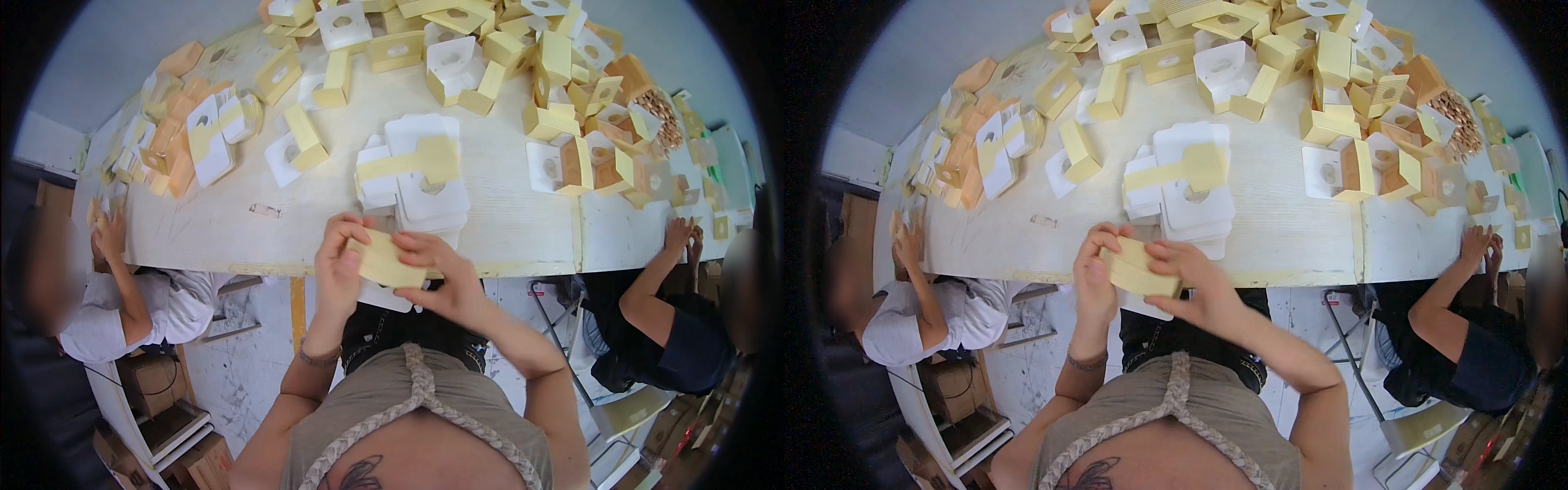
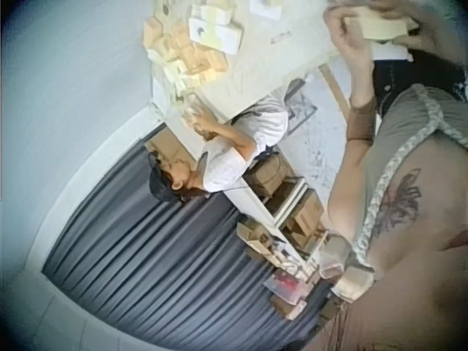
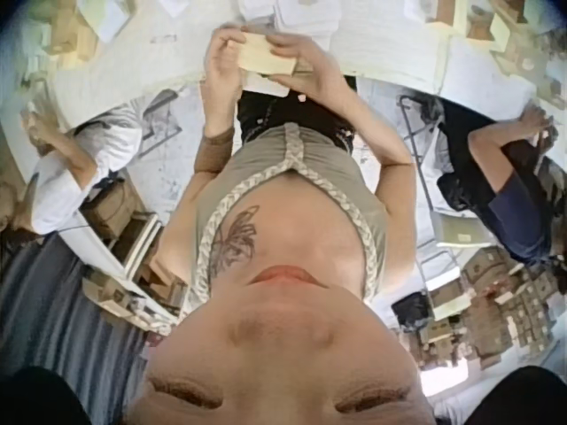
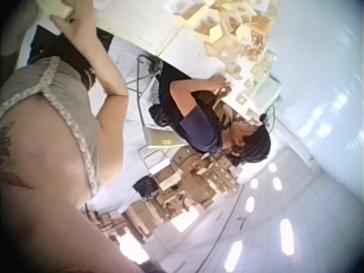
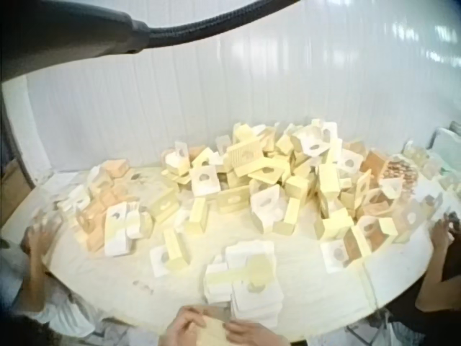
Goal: The person folds and assembles small yellow paper boxes at a table. They pick up flat pieces, fold them into box shapes, and place the finished boxes on the table. Two other people are also assembling boxes at the same table.
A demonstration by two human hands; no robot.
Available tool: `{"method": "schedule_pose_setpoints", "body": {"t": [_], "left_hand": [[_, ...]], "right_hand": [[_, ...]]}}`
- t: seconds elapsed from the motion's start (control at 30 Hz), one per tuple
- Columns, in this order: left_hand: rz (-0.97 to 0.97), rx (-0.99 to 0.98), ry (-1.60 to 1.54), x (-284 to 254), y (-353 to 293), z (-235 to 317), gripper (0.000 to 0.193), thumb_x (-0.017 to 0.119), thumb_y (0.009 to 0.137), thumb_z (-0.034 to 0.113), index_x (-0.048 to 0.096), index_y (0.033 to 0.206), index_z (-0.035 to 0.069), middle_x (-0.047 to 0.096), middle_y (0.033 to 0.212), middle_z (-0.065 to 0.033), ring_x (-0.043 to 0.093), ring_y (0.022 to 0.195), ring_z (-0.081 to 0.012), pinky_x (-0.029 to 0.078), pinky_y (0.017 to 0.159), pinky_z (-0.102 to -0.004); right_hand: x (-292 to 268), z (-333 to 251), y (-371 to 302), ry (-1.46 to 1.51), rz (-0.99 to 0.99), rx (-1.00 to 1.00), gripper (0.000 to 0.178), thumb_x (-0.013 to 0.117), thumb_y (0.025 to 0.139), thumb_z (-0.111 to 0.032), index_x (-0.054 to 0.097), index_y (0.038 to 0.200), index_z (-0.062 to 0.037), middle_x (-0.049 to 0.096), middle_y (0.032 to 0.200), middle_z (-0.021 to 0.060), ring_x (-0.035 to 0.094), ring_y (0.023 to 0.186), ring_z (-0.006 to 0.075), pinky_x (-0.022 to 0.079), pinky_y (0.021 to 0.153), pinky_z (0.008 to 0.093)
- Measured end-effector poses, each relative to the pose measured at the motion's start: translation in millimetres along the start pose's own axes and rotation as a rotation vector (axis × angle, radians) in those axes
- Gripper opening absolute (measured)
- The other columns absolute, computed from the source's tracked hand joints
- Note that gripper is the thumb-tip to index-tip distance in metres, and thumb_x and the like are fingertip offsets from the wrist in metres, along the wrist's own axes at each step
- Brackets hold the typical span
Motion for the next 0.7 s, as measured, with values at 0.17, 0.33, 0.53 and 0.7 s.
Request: {"method": "schedule_pose_setpoints", "body": {"t": [0.17,0.33,0.53,0.7], "left_hand": [[0.319,0.038,-0.438,-36,35,21,0.061,0.046,0.092,0.045,0.031,0.138,0.008,0.026,0.143,-0.0136,0.033,0.129,-0.0278,0.03,0.105,-0.0456],[0.393,0.184,0.002,-53,51,56,0.061,0.048,0.092,0.036,0.024,0.141,0.008,0.024,0.145,-0.0129,0.026,0.134,-0.0291,0.029,0.106,-0.0468],[0.437,0.09,0.664,-99,110,33,0.077,0.065,0.082,0.025,0.021,0.14,-0.002,0.021,0.145,-0.0204,0.026,0.133,-0.0326,0.028,0.106,-0.0412],[0.469,0.18,1.072,-142,191,31,0.082,0.068,0.077,0.034,0.028,0.134,-0.009,0.039,0.132,-0.0304,0.039,0.123,-0.0405,0.031,0.103,-0.0474]], "right_hand": [[-66,21,130,0.36,0.334,0.235,0.031,0.065,0.083,-0.009,0.058,0.112,-0.0014,0.059,0.114,0.0045,0.053,0.105,0.0105,0.046,0.086,0.0287],[-26,14,135,0.199,0.099,0.131,0.022,0.061,0.087,-0.01,0.061,0.108,-0.0018,0.062,0.105,0.0037,0.057,0.093,0.0095,0.046,0.079,0.0251],[-25,76,115,0.065,0.125,0.31,0.021,0.063,0.083,-0.011,0.064,0.103,-0.0045,0.063,0.105,0.0072,0.06,0.087,0.0132,0.049,0.067,0.0243],[-3,70,178,-0.355,0.206,-0.061,0.038,0.067,0.075,-0.009,0.059,0.113,-0.0058,0.057,0.117,0.0098,0.054,0.103,0.0209,0.046,0.081,0.0323]]}}
Point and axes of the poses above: each hand's wrist, its own y-axis towards the middle knuckle, its own x-axis out of the palm, z = x × y, the point moved 8 cm from there along y, towards the middle knuckle
